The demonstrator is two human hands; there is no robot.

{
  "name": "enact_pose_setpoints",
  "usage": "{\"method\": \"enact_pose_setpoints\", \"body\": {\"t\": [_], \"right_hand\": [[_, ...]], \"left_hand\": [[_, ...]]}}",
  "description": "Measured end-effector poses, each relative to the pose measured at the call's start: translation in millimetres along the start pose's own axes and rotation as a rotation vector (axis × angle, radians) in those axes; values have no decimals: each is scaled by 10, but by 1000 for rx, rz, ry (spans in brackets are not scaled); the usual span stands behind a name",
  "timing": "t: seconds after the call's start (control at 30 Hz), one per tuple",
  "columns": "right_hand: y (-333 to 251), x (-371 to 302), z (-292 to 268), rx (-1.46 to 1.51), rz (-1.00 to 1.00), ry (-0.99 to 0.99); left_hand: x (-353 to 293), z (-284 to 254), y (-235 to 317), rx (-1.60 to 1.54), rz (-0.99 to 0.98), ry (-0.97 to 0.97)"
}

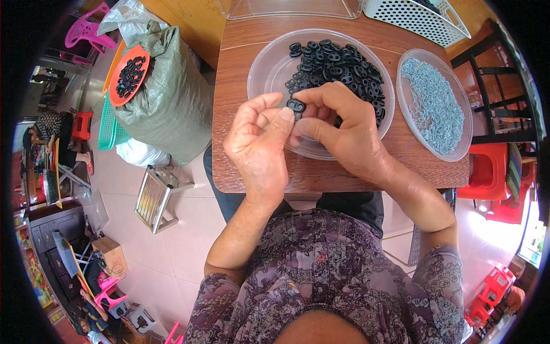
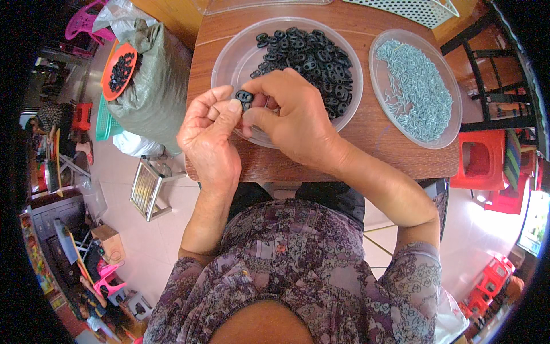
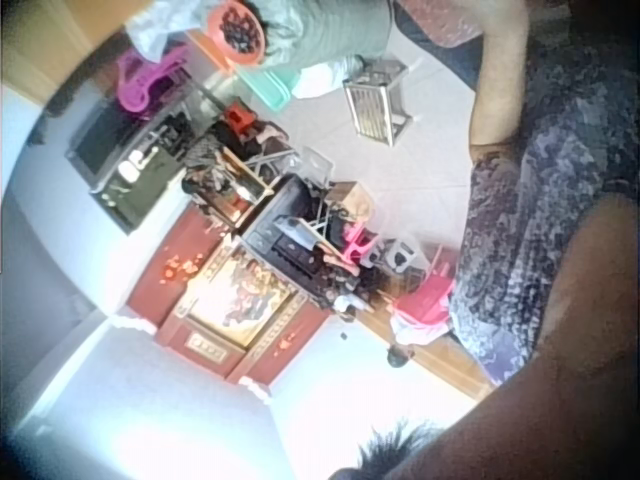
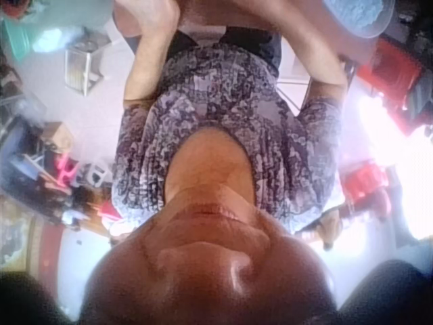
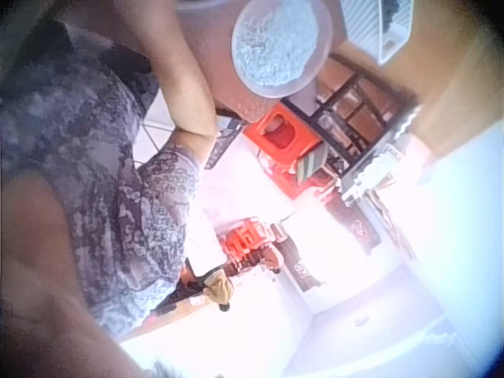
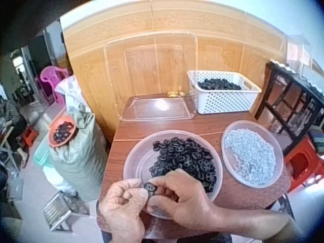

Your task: The person assembles cord locks by taking metal springs and plastic toggle pieces from trays and fitting them together by hand.

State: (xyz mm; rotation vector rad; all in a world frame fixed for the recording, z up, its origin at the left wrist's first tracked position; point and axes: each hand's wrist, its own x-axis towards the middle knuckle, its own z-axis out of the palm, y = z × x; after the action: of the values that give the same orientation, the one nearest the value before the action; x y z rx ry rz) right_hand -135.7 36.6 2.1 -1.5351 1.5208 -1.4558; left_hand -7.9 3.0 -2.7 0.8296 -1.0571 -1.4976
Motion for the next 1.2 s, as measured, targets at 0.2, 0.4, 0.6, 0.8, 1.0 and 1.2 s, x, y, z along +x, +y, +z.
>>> {"method": "enact_pose_setpoints", "body": {"t": [0.2, 0.4, 0.6, 0.8, 1.0, 1.2], "right_hand": [[38, -7, -4, -102, -129, 43], [41, -32, -18, -71, -81, 37], [33, -44, -21, -82, -100, 33], [28, -43, -12, -153, -179, 47], [10, -51, -26, -223, -255, 68], [30, -56, -23, -261, -325, 78]], "left_hand": [[0, 9, -3, -29, -45, -23], [-5, 9, 24, 6, -79, -75], [-30, -9, 21, 21, -69, -83], [-53, -19, 31, 20, -55, -72], [-43, -39, 33, 38, -53, -128], [-65, -27, 53, -3, -42, -120]]}}
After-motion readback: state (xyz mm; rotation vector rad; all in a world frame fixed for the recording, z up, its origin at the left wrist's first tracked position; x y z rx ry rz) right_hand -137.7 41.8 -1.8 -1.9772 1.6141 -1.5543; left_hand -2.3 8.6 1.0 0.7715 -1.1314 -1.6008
